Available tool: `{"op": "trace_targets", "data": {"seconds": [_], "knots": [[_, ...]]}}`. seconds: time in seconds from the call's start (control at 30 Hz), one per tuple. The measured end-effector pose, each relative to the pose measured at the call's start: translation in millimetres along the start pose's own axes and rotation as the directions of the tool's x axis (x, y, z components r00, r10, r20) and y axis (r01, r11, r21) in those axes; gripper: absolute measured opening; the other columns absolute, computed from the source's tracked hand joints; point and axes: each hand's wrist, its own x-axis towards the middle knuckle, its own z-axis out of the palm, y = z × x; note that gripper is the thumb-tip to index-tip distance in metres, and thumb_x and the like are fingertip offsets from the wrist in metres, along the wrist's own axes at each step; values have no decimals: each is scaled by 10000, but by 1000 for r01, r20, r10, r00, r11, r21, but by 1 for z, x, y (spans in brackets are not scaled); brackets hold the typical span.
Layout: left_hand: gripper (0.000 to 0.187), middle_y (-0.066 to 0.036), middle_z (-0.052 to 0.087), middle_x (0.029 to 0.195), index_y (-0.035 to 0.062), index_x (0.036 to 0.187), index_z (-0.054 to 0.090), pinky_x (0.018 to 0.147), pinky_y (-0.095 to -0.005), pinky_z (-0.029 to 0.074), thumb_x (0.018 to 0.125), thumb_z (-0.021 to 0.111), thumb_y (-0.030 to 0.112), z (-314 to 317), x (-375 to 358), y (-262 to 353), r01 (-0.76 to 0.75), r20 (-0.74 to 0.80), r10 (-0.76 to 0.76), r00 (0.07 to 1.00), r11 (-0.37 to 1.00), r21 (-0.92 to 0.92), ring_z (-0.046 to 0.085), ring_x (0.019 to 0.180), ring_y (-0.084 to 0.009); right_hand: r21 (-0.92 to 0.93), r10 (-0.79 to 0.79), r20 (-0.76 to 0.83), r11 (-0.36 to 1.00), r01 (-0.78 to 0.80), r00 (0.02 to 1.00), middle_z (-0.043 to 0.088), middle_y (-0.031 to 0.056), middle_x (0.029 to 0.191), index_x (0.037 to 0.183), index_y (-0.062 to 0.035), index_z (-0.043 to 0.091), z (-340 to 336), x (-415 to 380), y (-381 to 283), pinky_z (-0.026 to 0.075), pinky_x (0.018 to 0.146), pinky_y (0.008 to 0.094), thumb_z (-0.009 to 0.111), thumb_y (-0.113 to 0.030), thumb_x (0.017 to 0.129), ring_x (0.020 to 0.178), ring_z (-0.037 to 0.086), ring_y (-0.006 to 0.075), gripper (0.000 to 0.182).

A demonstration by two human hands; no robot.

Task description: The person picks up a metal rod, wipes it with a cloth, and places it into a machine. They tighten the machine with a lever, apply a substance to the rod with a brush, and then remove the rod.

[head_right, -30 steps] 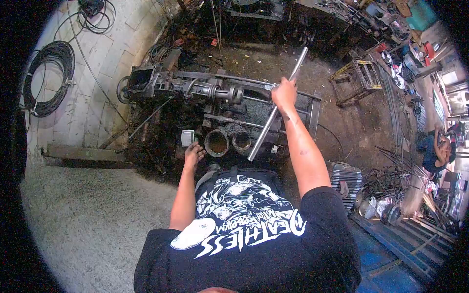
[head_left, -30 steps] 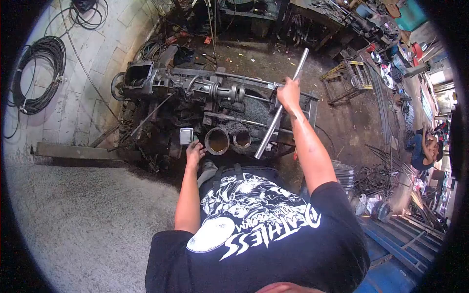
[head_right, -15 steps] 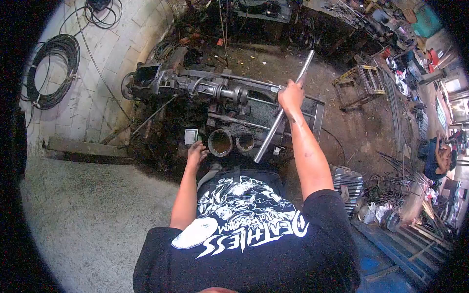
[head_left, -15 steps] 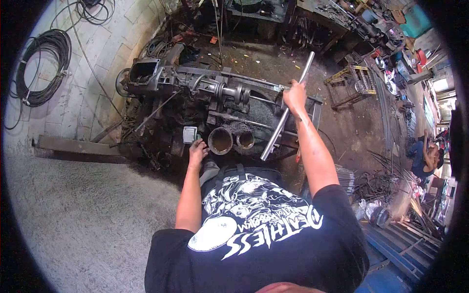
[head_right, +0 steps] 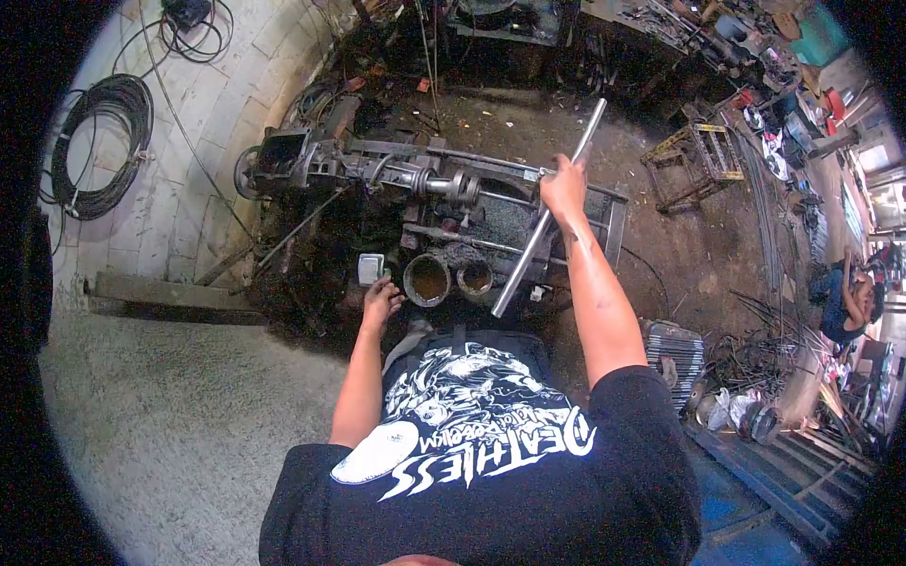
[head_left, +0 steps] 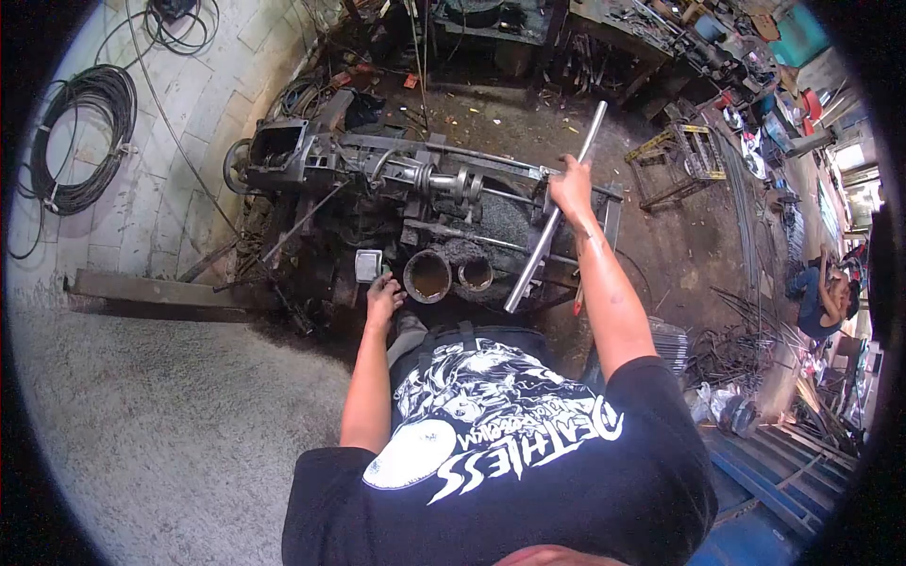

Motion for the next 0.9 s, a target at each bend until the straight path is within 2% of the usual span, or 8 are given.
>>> {"op": "trace_targets", "data": {"seconds": [0.07, 0.13, 0.27, 0.43, 0.47, 0.57, 0.83, 0.9], "knots": [[396, -60, 604, 900, 41, 1294, 459, 559, -245, 480, 927, 532, 171, -1, -3, 3, -22, -5, 22, 1000, 1000, 6, 644, 700, -165, 41, -63, -53, 997, 66, 997, 533, 325, 1093, 1067, -22, 642, 3, 2, 14, 478, 875, 427, 550, -29, 685, 914, 596, 434, 393], [363, -77, 618, 883, 39, 1262, 471, 544, -250, 485, 932, 528, 178, 2, -6, 6, -8, -45, 8, 999, 1000, 16, 647, 680, -170, 214, 67, 86, 973, -84, 994, 318, 372, 1377, 1103, -23, 628, 4, 6, 23, 442, 978, 413, 582, -43, 677, 1122, 518, 474, 429], [268, -118, 653, 826, 16, 1130, 509, 505, -270, 497, 944, 520, 209, 7, -5, 16, 59, -91, -55, 994, 997, 40, 651, 619, -181, 254, 99, 128, 958, -129, 987, 374, 362, 1337, 1117, -44, 628, -15, -1, 7, 447, 968, 425, 596, -36, 679, 1115, 524, 463, 440], [251, -113, 660, 783, -1, 1039, 542, 497, -288, 502, 921, 521, 220, -5, 17, -3, 196, -62, -191, 980, 977, 87, 638, 585, -178, 97, 25, 16, 995, -27, 1000, 384, 334, 1328, 1101, -60, 634, -4, -7, 8, 449, 957, 451, 600, -35, 706, 1086, 533, 462, 398], [251, -113, 659, 781, -6, 1013, 556, 499, -292, 504, 911, 519, 221, -3, 14, 0, 196, -65, -191, 979, 977, 87, 634, 579, -176, 150, 89, 111, 983, -105, 990, 360, 321, 1349, 1089, -52, 634, -10, -6, 5, 443, 967, 444, 590, -34, 715, 1106, 519, 468, 378], [230, -108, 651, 767, 7, 981, 577, 498, -290, 502, 895, 515, 210, 2, 10, 10, 201, -76, -193, 978, 973, 113, 625, 568, -170, 129, -11, -11, 992, 12, 1000, 340, 310, 1367, 1083, -47, 635, -6, -8, 4, 447, 963, 438, 591, -40, 713, 1089, 524, 468, 373], [229, -81, 635, 750, 9, 982, 577, 511, -270, 501, 927, 515, 222, -19, 12, 0, 228, 2, -231, 973, 961, 159, 625, 585, -153, 180, 34, 10, 983, -36, 999, 360, 279, 1363, 1068, -42, 636, -13, -12, -9, 440, 966, 417, 602, 20, 683, 1106, 510, 443, 392], [226, -79, 635, 751, 8, 992, 573, 513, -268, 501, 937, 510, 218, -22, 9, -10, 213, 31, -222, 975, 961, 176, 629, 593, -150, 204, 12, -36, 979, -4, 999, 425, 264, 1266, 1061, -1, 621, -14, -13, -15, 402, 996, 396, 503, 52, 691, 1164, 471, 418, 392]]}}
